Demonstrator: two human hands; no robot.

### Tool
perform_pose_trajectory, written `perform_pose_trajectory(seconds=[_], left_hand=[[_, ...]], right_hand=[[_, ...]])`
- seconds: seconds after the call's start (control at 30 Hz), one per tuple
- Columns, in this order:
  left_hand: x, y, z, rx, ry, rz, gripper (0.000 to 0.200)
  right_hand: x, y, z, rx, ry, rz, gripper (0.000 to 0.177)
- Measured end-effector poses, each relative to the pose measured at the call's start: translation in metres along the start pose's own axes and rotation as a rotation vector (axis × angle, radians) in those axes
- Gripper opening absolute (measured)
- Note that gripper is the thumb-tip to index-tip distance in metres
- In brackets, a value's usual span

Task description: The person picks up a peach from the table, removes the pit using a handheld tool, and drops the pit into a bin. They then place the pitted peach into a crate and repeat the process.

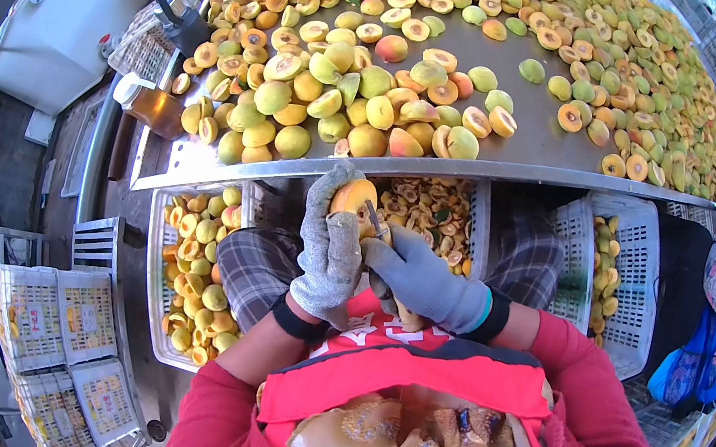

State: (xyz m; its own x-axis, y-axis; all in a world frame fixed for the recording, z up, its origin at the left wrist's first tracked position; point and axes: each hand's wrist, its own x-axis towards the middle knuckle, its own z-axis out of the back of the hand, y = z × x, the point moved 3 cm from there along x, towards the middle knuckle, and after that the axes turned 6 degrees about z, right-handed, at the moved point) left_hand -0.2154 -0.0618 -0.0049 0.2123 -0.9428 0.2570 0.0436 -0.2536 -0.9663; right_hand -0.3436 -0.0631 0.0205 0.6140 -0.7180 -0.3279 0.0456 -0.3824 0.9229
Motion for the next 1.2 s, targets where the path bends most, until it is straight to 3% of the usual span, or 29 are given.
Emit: perform_pose_trajectory(seconds=[0.03,0.07,0.13,0.17,0.2,0.27,0.37,0.47,0.57,0.67,0.77,0.87,1.0,1.1,1.2], left_hand=[[0.0,-0.001,0.0,0.024,0.005,-0.036,0.066],[0.001,0.001,0.0,-0.041,0.028,0.057,0.06],[0.003,0.004,0.004,-0.172,0.075,0.245,0.049],[0.005,-0.006,0.002,-0.512,0.137,0.52,0.047],[0.005,-0.007,0.008,-0.615,0.148,0.673,0.043],[0.008,0.0,0.015,-0.693,0.185,0.812,0.039],[0.008,-0.006,0.01,-0.731,0.117,0.796,0.037],[0.009,-0.007,0.009,-0.796,-0.044,0.853,0.039],[0.006,-0.021,0.003,-0.986,0.1,0.768,0.043],[0.007,-0.036,0.002,-0.953,0.325,0.567,0.046],[0.006,-0.021,0.013,-0.93,0.418,0.683,0.048],[0.003,-0.007,0.011,-0.905,0.228,0.776,0.057],[0.0,-0.003,0.008,-0.74,0.016,0.809,0.061],[-0.002,0.0,0.007,-0.739,0.044,0.8,0.059],[-0.004,-0.008,0.005,-0.717,0.117,0.641,0.054]], right_hand=[[-0.001,0.0,0.001,0.01,0.015,-0.011,0.025],[-0.001,0.0,0.003,0.02,0.03,-0.023,0.026],[0.001,-0.001,0.012,-0.303,-0.029,0.125,0.028],[0.002,-0.002,0.016,-0.463,-0.061,0.197,0.029],[0.003,-0.003,0.018,-0.638,-0.054,0.241,0.031],[0.003,-0.002,0.02,-0.989,-0.035,0.329,0.034],[-0.001,0.002,0.022,-0.855,-0.098,0.377,0.033],[-0.004,0.009,0.024,-0.504,-0.105,0.387,0.033],[-0.003,0.008,0.029,-0.541,-0.119,0.355,0.032],[-0.007,0.021,0.031,-0.259,-0.106,0.254,0.032],[-0.007,0.03,0.036,-0.692,-0.086,0.536,0.031],[-0.008,0.037,0.03,-0.916,-0.093,0.593,0.032],[-0.004,0.031,0.026,-0.968,-0.09,0.592,0.035],[-0.004,0.03,0.021,-1.007,-0.104,0.581,0.037],[-0.002,0.023,0.018,-1.031,-0.135,0.618,0.038]])
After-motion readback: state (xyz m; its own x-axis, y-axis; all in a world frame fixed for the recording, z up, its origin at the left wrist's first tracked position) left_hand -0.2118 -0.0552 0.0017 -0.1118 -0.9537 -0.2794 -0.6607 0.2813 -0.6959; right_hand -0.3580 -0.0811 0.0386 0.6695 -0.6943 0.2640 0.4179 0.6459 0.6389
